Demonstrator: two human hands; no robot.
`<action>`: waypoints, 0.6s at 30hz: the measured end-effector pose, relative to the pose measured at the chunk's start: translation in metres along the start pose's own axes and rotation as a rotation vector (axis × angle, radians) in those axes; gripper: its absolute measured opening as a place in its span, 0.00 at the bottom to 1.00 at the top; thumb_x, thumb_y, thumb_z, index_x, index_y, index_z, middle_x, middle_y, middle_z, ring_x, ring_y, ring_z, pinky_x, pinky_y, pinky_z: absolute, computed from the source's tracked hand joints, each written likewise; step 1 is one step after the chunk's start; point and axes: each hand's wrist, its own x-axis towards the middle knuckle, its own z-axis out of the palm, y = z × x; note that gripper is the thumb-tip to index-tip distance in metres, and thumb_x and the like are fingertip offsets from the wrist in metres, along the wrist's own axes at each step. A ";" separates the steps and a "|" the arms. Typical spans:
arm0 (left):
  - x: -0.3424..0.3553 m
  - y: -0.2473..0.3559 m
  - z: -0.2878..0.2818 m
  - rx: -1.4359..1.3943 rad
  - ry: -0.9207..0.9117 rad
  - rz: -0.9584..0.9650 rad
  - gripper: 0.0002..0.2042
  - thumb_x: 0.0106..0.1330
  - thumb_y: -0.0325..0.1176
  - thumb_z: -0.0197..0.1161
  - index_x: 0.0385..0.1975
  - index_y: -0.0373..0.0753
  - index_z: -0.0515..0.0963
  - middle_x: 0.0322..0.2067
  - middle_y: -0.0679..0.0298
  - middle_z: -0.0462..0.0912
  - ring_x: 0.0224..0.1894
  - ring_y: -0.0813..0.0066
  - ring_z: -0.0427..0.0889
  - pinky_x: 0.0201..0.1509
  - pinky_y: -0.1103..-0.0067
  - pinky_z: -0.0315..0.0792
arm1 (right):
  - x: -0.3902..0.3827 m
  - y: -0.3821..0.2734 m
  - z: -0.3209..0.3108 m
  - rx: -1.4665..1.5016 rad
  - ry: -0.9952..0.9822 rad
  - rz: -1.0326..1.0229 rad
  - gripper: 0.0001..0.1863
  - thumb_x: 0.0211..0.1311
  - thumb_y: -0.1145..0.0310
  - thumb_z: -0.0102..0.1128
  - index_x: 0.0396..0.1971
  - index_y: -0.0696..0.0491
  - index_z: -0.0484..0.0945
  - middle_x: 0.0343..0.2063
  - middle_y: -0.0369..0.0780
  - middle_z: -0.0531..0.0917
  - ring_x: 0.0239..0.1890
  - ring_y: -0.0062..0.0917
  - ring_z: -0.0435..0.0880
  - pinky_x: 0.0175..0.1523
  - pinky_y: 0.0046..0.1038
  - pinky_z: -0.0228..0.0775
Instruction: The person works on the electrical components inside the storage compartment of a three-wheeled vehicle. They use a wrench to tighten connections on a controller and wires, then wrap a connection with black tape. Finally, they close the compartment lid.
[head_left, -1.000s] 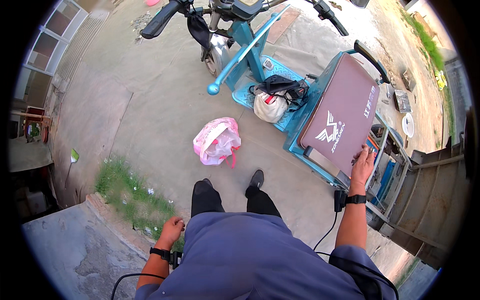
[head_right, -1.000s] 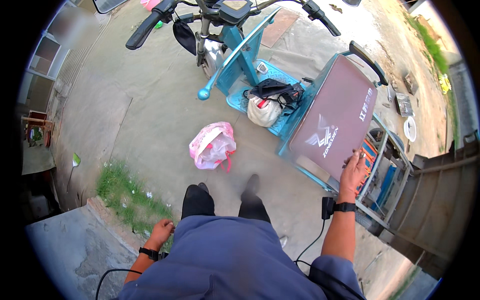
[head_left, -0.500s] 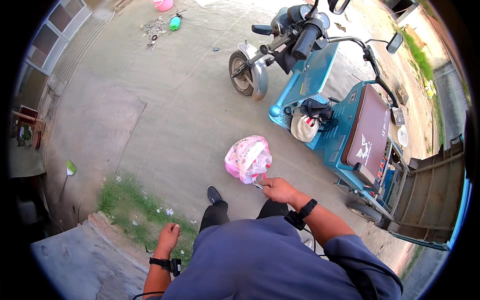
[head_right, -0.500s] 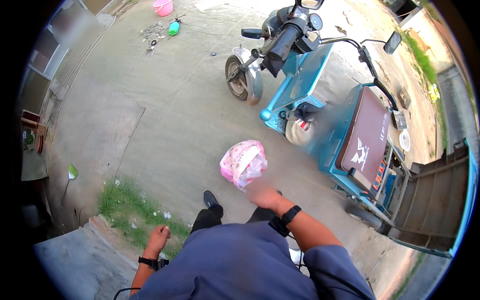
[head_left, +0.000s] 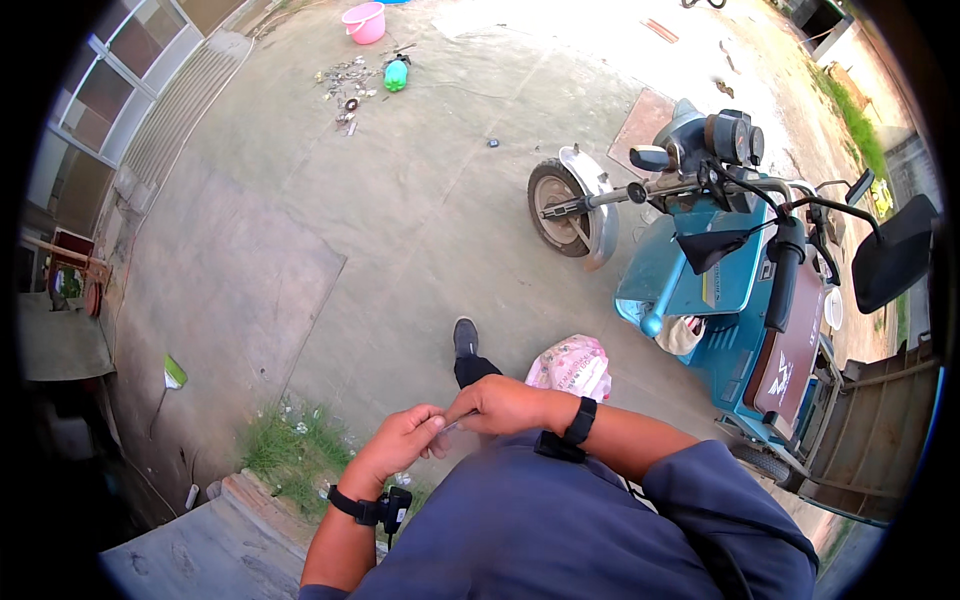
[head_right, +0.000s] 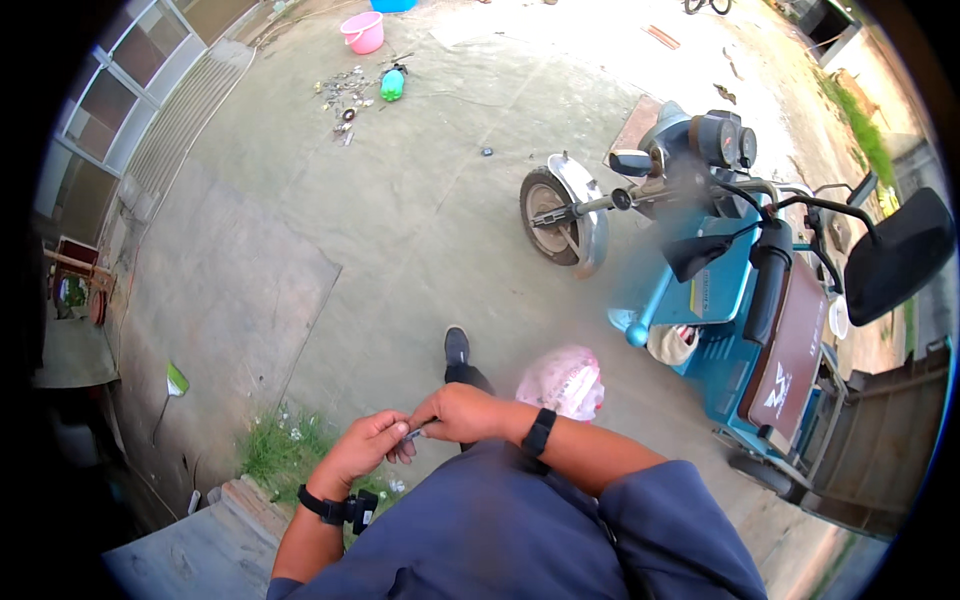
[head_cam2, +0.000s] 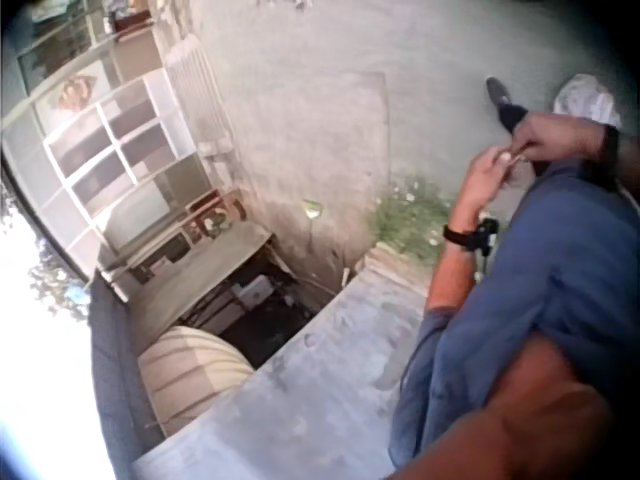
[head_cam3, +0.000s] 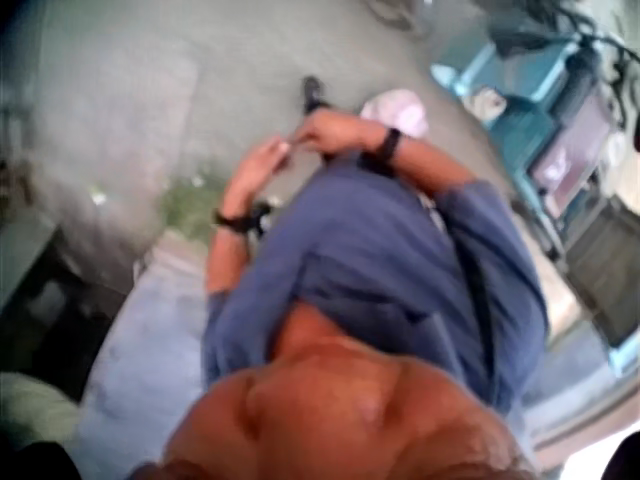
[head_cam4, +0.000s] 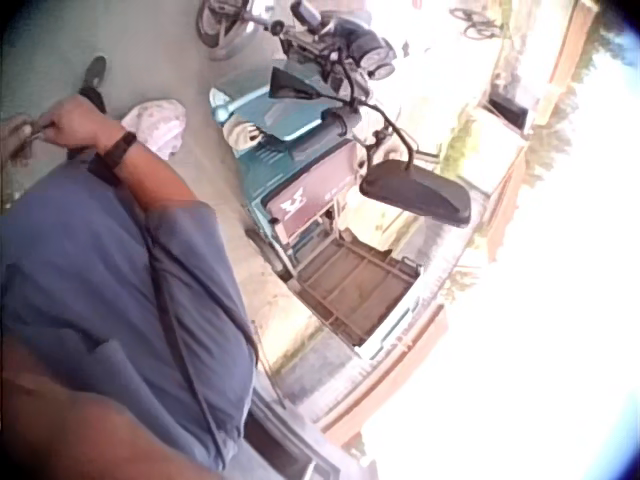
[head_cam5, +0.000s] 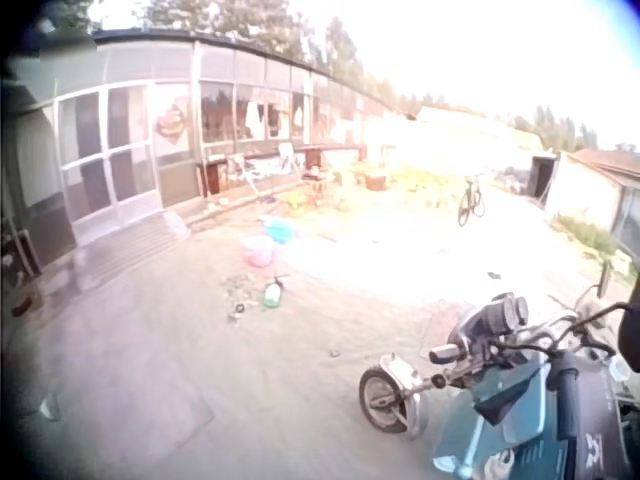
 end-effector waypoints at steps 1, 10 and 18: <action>0.011 0.012 -0.020 0.030 -0.009 -0.024 0.16 0.79 0.38 0.54 0.56 0.33 0.77 0.35 0.64 0.85 0.34 0.79 0.82 0.40 0.80 0.75 | 0.021 0.006 -0.014 0.016 -0.021 0.003 0.16 0.62 0.70 0.61 0.50 0.48 0.85 0.39 0.43 0.88 0.41 0.39 0.86 0.49 0.35 0.77; 0.108 0.111 -0.221 -0.236 0.084 -0.234 0.13 0.76 0.32 0.57 0.55 0.34 0.77 0.31 0.63 0.85 0.30 0.78 0.81 0.35 0.81 0.75 | 0.151 0.030 -0.249 -0.155 0.400 0.185 0.16 0.64 0.60 0.64 0.47 0.53 0.84 0.40 0.45 0.88 0.41 0.40 0.87 0.47 0.40 0.78; 0.239 0.202 -0.399 -0.171 0.237 -0.446 0.07 0.70 0.24 0.56 0.45 0.36 0.72 0.36 0.56 0.85 0.37 0.65 0.87 0.39 0.74 0.80 | 0.113 0.100 -0.441 0.038 0.782 0.708 0.20 0.66 0.58 0.63 0.52 0.54 0.83 0.45 0.46 0.88 0.47 0.38 0.88 0.53 0.34 0.78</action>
